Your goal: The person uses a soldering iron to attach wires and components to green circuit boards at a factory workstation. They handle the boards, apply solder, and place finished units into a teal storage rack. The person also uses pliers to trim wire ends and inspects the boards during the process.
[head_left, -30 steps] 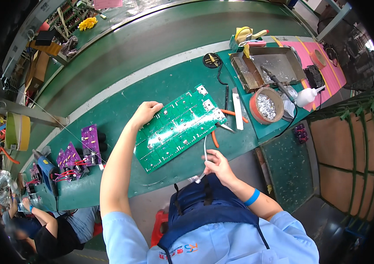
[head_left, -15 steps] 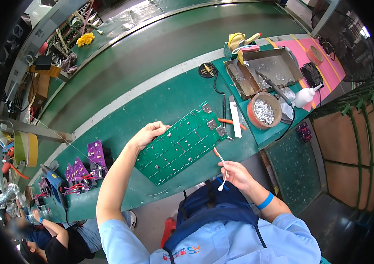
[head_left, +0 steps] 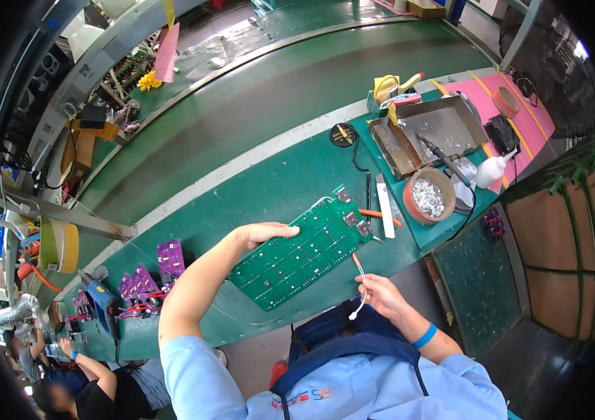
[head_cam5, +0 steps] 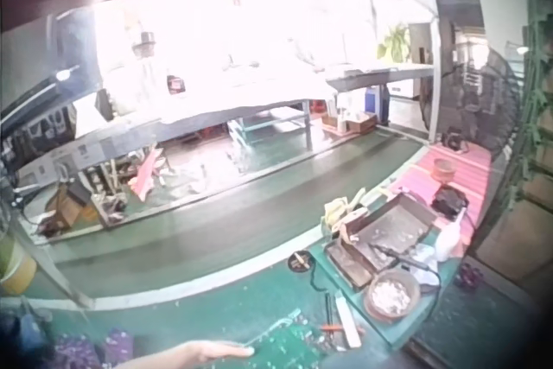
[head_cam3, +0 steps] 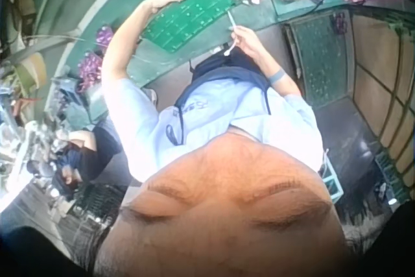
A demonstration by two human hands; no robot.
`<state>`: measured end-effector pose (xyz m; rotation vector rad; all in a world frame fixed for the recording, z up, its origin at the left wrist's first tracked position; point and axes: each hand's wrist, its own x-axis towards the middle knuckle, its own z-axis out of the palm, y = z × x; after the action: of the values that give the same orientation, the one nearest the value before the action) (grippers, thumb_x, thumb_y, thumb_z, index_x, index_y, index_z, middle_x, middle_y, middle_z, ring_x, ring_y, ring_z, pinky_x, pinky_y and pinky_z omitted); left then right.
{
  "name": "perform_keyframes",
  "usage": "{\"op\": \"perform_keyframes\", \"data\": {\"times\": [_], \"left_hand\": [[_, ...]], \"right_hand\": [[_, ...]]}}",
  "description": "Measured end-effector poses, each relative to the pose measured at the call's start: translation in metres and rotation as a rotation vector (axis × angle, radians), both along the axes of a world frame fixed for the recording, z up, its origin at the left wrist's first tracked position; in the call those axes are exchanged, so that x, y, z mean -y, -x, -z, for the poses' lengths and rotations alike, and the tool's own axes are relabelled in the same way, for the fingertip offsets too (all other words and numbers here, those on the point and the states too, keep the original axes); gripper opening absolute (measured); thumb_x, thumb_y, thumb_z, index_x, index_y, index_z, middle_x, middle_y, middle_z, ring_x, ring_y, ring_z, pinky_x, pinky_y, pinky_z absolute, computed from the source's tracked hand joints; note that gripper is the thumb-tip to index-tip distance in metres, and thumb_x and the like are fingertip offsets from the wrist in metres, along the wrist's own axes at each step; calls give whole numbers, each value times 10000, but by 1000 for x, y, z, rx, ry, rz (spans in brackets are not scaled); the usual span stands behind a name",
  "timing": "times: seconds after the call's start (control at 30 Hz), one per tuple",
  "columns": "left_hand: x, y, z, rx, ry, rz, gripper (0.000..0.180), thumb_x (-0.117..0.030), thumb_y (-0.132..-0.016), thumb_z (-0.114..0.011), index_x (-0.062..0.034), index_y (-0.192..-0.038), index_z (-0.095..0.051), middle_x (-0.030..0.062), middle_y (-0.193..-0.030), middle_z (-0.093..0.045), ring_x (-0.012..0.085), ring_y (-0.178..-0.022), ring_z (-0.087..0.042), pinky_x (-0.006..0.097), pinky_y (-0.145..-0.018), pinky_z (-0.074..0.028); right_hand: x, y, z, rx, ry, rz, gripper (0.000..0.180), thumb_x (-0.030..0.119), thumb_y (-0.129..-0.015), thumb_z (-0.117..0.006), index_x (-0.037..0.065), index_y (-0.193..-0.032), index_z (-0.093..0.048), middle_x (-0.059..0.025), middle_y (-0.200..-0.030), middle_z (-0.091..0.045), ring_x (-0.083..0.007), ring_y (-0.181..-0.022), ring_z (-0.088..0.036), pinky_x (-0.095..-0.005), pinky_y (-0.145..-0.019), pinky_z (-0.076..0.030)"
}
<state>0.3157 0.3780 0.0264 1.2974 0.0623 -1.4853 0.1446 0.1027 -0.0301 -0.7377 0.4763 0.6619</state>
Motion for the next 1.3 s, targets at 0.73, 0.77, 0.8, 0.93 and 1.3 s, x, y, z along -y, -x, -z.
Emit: {"op": "perform_keyframes", "data": {"times": [0.73, 0.77, 0.8, 0.93, 1.3], "left_hand": [[-26, 132, -75, 1349, -819, -32, 675, -419, -539, -681, 34, -996, -478, 190, -954, -522, 306, -918, -501, 367, -805, -409], [-23, 139, -72, 1317, -831, -43, 669, -422, -535, -679, 21, -995, -483, 180, -948, -524, 301, -930, -495, 363, -809, -407], [-16, 143, -64, 1401, -837, -45, 658, -419, -527, -681, 13, -983, -488, 174, -938, -520, 301, -917, -494, 367, -795, -408], [4, 162, -42, 1406, -802, -55, 748, -405, -464, -712, 30, -1005, -433, 177, -993, -451, 299, -952, -436, 377, -798, -348], [-6, 170, -16, 1599, -532, -97, 676, -472, -685, -569, 8, -1127, -394, 174, -1139, -409, 273, -1095, -377, 432, -898, -264]], "right_hand": [[7, -55, -49, 345, 39, -5, 311, 128, -835, -439, -13, -1113, -435, 10, -587, -401, -80, -481, -371, -227, -467, -315], [8, -58, -37, 376, 79, -7, 329, 142, -839, -446, -27, -1120, -426, 2, -583, -399, -84, -485, -381, -210, -448, -315], [9, -59, -33, 387, 115, 9, 338, 134, -840, -438, -28, -1135, -416, 3, -580, -398, -85, -476, -377, -211, -435, -315], [4, -55, -44, 590, 335, 71, 370, 115, -852, -415, 6, -1197, -335, 8, -565, -389, -62, -438, -351, -185, -405, -296], [-4, -74, -45, 900, 649, -30, 181, 149, -868, -432, 14, -955, -518, 65, -518, -327, 6, -415, -275, -157, -359, -184]]}}
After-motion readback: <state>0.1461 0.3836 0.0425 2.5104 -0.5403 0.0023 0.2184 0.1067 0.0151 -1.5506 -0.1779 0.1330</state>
